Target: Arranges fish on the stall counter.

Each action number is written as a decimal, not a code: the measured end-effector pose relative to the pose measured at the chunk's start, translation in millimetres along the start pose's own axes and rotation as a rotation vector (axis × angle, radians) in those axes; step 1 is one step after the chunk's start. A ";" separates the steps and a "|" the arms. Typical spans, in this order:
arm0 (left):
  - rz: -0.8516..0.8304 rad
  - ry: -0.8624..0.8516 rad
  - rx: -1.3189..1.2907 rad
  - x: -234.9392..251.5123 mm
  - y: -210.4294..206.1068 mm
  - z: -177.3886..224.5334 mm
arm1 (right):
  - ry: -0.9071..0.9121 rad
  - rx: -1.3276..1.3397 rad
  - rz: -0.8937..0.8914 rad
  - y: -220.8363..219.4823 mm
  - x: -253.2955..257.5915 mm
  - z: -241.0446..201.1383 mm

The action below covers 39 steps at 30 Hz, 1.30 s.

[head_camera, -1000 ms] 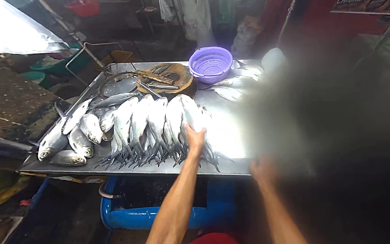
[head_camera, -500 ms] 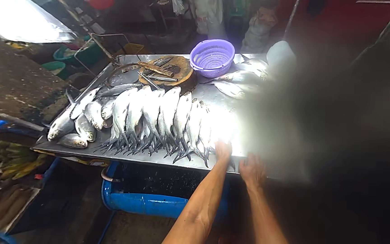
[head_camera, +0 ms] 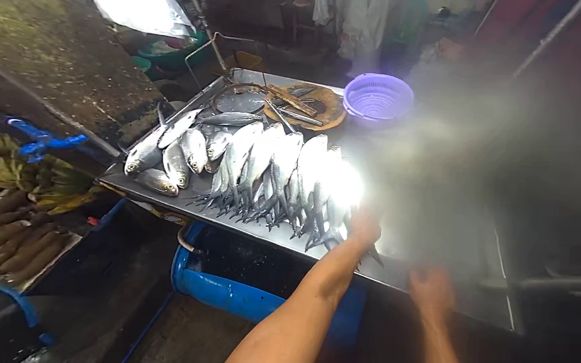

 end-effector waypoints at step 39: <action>0.490 -0.437 -0.562 -45.2 264.8 139.9 | -0.082 -0.032 -0.102 -1.5 2.2 9.8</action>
Point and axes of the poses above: each hand's wrist, its own x-axis towards the middle knuckle, its own y-axis out of the back of the hand, z = x × y, the point moved 8 cm from there along x, towards the middle knuckle, and after that the axes turned 8 degrees about -x, right-handed, at the moved point
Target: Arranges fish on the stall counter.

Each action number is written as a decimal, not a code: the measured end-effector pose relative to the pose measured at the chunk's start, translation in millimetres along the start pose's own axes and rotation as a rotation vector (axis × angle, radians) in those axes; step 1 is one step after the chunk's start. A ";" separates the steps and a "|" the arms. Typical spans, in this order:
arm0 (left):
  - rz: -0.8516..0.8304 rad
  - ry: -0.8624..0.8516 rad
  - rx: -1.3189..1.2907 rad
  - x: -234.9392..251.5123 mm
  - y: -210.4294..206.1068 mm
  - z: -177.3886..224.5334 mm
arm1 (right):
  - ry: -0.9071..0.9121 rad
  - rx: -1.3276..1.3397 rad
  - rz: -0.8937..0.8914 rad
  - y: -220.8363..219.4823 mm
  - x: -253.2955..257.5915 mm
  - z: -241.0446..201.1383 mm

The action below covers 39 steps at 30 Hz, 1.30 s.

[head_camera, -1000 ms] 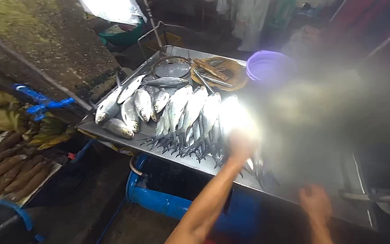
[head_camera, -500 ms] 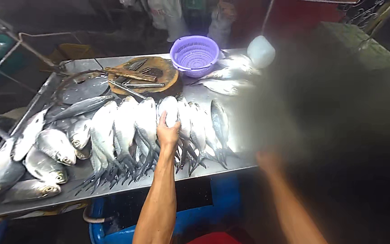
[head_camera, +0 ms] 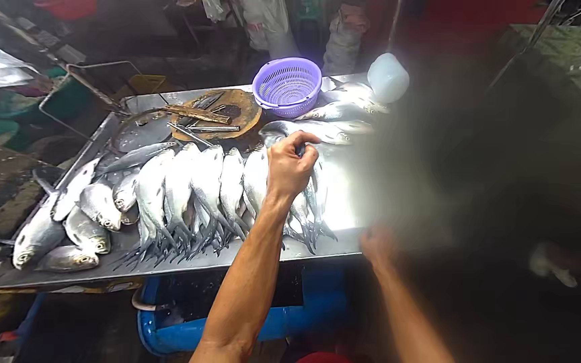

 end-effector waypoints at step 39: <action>0.107 0.595 0.300 -177.3 235.0 -247.9 | 0.055 0.108 -0.296 -14.7 32.5 -112.1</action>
Point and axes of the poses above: each hand's wrist, its own x-axis towards the middle knuckle, its own y-axis out of the back of the hand, z = x × y, the point moved 8 cm from there along x, towards the middle knuckle, and after that the axes turned 8 degrees about -x, right-handed, at the moved point
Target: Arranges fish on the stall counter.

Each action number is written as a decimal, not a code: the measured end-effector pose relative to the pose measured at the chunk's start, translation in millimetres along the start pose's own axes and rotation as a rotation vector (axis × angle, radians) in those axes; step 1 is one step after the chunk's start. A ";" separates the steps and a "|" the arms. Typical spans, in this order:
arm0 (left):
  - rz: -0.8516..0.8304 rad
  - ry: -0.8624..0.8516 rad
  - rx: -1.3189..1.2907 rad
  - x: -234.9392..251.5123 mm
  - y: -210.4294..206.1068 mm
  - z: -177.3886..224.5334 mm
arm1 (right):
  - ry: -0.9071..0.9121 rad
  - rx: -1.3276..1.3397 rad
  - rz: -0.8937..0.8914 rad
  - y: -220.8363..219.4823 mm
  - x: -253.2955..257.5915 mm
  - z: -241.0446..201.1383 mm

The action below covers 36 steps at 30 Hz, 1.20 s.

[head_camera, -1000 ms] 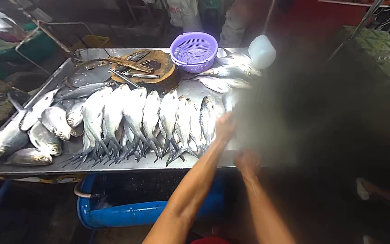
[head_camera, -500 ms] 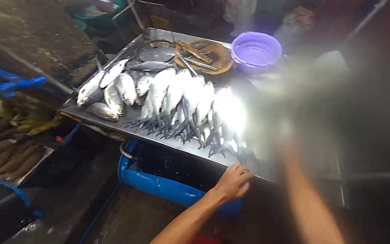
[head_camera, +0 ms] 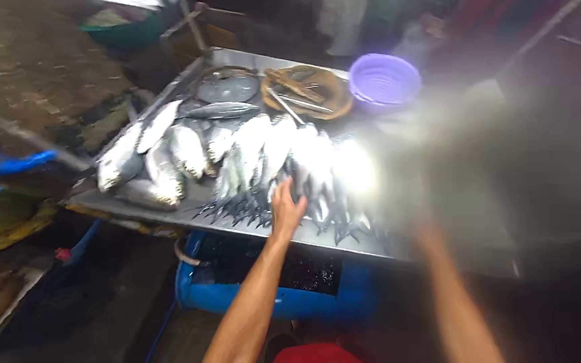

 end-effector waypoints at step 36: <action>-0.509 -0.416 0.135 -167.5 -281.6 171.6 | -0.005 0.981 0.005 61.6 112.3 111.3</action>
Point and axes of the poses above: each hand's wrist, its own x-axis towards the middle knuckle, its own y-axis out of the back of the hand, z = x × y, the point moved 8 cm from there along x, towards the middle knuckle, and after that the axes turned 8 degrees about -x, right-handed, at the moved point
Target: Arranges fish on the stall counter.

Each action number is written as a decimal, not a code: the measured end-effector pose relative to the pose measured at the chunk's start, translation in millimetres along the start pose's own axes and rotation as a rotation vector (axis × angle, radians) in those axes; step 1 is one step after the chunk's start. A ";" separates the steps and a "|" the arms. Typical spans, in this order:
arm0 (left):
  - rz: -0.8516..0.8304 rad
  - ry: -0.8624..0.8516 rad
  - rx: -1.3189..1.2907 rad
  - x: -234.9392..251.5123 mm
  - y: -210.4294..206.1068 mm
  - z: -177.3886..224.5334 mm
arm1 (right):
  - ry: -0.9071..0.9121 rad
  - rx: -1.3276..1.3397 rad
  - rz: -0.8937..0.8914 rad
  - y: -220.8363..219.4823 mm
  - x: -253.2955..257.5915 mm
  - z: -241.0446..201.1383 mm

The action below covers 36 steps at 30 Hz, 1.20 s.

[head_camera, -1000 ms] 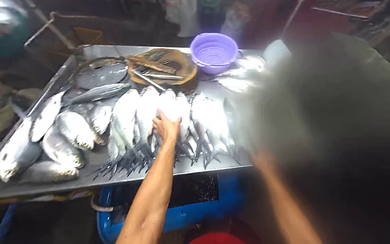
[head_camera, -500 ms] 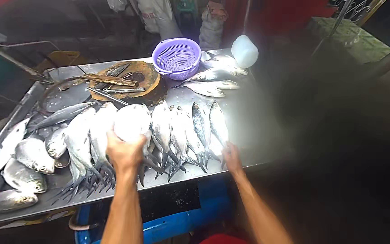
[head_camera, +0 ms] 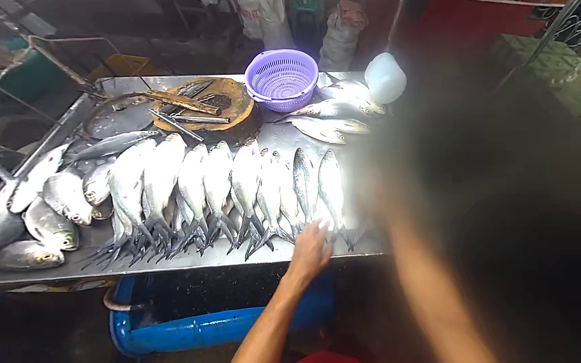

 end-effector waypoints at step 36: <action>0.402 0.673 -0.653 -16.9 312.6 -249.2 | 0.049 -0.142 0.303 -21.9 -277.1 28.3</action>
Point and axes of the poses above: each hand's wrist, its own x-axis towards the middle knuckle, its own y-axis out of the back of the hand, z = x × y, the point moved 8 cm from there along x, towards the middle knuckle, and after that the axes turned 8 degrees about -x, right-handed, at the moved point
